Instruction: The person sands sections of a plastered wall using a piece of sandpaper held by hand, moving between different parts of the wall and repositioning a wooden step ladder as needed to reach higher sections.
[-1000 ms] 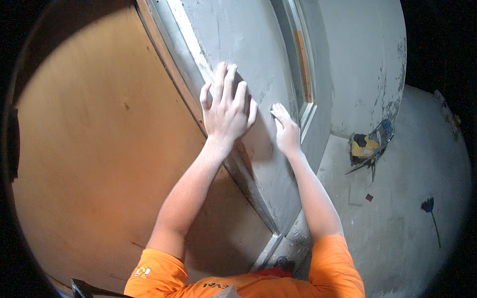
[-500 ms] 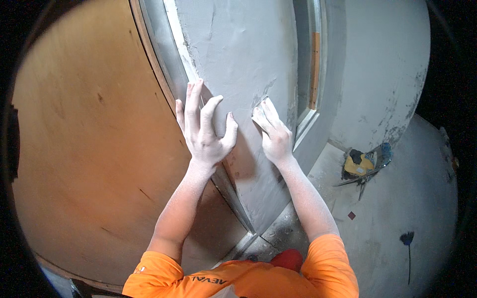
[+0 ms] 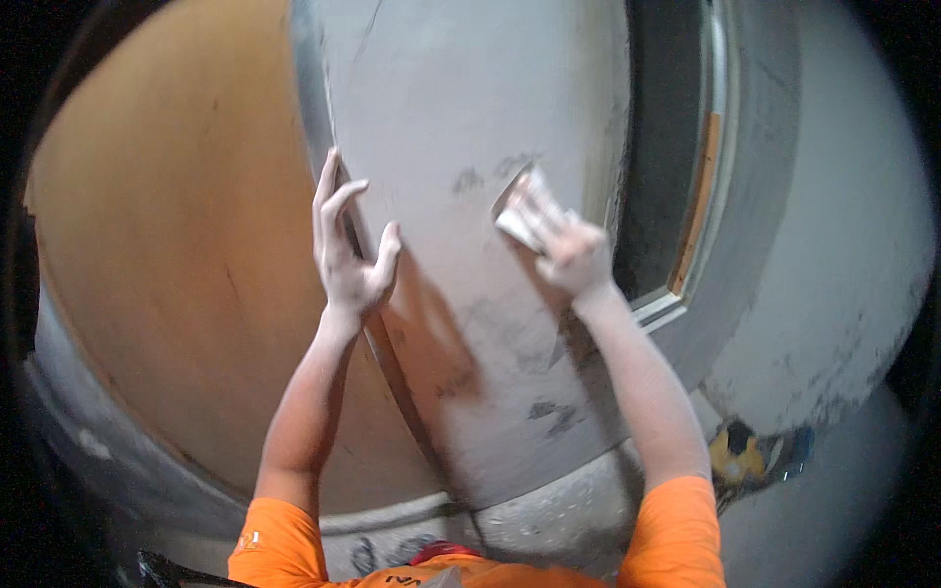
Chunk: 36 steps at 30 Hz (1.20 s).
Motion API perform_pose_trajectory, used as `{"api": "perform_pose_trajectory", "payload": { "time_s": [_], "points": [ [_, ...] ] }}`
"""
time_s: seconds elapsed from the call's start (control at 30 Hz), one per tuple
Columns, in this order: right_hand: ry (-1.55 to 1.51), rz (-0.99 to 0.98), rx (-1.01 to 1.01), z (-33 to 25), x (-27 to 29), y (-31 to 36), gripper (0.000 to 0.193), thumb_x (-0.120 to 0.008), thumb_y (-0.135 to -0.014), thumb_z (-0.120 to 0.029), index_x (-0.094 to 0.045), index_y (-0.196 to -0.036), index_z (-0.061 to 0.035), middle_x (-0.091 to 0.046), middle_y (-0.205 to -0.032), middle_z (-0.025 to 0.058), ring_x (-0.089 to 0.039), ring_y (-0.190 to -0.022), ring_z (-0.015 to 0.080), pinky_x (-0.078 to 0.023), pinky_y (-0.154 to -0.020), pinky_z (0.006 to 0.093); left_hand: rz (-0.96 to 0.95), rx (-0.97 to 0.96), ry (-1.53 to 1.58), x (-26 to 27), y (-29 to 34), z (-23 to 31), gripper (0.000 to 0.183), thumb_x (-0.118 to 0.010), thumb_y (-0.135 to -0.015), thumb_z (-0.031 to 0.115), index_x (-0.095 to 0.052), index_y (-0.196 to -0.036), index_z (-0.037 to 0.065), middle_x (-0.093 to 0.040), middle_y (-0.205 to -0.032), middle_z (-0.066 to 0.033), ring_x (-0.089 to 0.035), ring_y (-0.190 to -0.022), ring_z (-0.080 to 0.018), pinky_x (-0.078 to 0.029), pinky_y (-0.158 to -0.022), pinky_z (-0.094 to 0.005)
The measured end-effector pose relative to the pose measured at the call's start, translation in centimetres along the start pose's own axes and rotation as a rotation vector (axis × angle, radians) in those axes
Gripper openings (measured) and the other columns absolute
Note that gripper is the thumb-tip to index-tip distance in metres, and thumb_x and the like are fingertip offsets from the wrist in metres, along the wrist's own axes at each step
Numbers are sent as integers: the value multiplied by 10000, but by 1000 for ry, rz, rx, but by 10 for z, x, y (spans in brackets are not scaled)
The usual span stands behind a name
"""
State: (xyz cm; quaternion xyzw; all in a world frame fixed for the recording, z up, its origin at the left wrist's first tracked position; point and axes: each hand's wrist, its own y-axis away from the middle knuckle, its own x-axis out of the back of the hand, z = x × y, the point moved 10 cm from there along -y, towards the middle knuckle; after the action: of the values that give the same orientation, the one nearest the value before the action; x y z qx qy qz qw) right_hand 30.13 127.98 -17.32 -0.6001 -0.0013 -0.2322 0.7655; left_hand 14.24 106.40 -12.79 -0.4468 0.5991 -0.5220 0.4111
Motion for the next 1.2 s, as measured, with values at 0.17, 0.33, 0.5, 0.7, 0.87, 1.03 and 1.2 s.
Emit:
{"api": "perform_pose_trajectory", "payload": {
  "time_s": [0.17, 0.33, 0.5, 0.7, 0.87, 1.03, 1.2],
  "points": [
    [30, -37, 117, 40, 11, -18, 624, -699, -839, -53, -642, -1444, -193, -617, -1500, 31, -732, -952, 298, -630, -845, 400, -2, 75, -193, -9, 32, 2, 563, -802, -819, 181, -570, -1326, 105, -213, -1710, -279, -206, -1599, -455, -247, -1274, -548],
    [-114, 119, 88, 59, 51, -35, 439, -686, -909, -107, -692, -1348, -115, -734, -1264, 135, -724, -1008, 332, -600, -929, 440, -7, 55, -339, -32, 32, 11, 553, -818, -831, 228, -550, -1303, 121, -240, -1672, -294, -249, -1563, -499, -299, -1252, -573],
    [104, -12, 386, 8, 35, -40, 415, -664, -909, -60, -685, -1316, -136, -714, -1293, 115, -734, -957, 249, -664, -783, 346, -4, 35, -497, -17, 23, 22, 615, -799, -852, 245, -482, -1370, 147, -241, -1638, -295, -328, -1506, -533, -384, -1195, -595],
    [170, 24, 344, 72, 30, -63, 255, -628, -915, -66, -719, -1151, -93, -741, -935, 115, -715, -844, 255, -630, -642, 361, -13, 59, -566, -25, 28, 14, 572, -724, -869, 158, -458, -1375, 145, -311, -1564, -296, -392, -1457, -539, -419, -1163, -599],
    [-148, 520, 109, 42, 25, -32, 121, -631, -888, 26, -727, -910, -44, -648, -726, 136, -661, -647, 275, -570, -572, 390, -39, 63, -607, -27, 30, 20, 551, -686, -876, 156, -462, -1379, 136, -319, -1561, -306, -411, -1439, -539, -426, -1149, -599],
    [40, 353, 512, 1, 5, -26, 190, -671, -846, -48, -739, -993, -147, -649, -735, 77, -644, -615, 200, -539, -493, 345, -30, 63, -608, -22, 33, 21, 530, -687, -875, 145, -498, -1367, 88, -332, -1566, -298, -417, -1441, -523, -426, -1144, -590],
    [-128, 656, -37, 69, 72, -51, 243, -619, -848, 25, -745, -1039, -56, -677, -765, 142, -659, -647, 315, -565, -606, 436, -27, 94, -600, -22, 34, 20, 542, -681, -877, 135, -493, -1386, 118, -321, -1575, -293, -406, -1456, -519, -425, -1148, -595]
  ]
}}
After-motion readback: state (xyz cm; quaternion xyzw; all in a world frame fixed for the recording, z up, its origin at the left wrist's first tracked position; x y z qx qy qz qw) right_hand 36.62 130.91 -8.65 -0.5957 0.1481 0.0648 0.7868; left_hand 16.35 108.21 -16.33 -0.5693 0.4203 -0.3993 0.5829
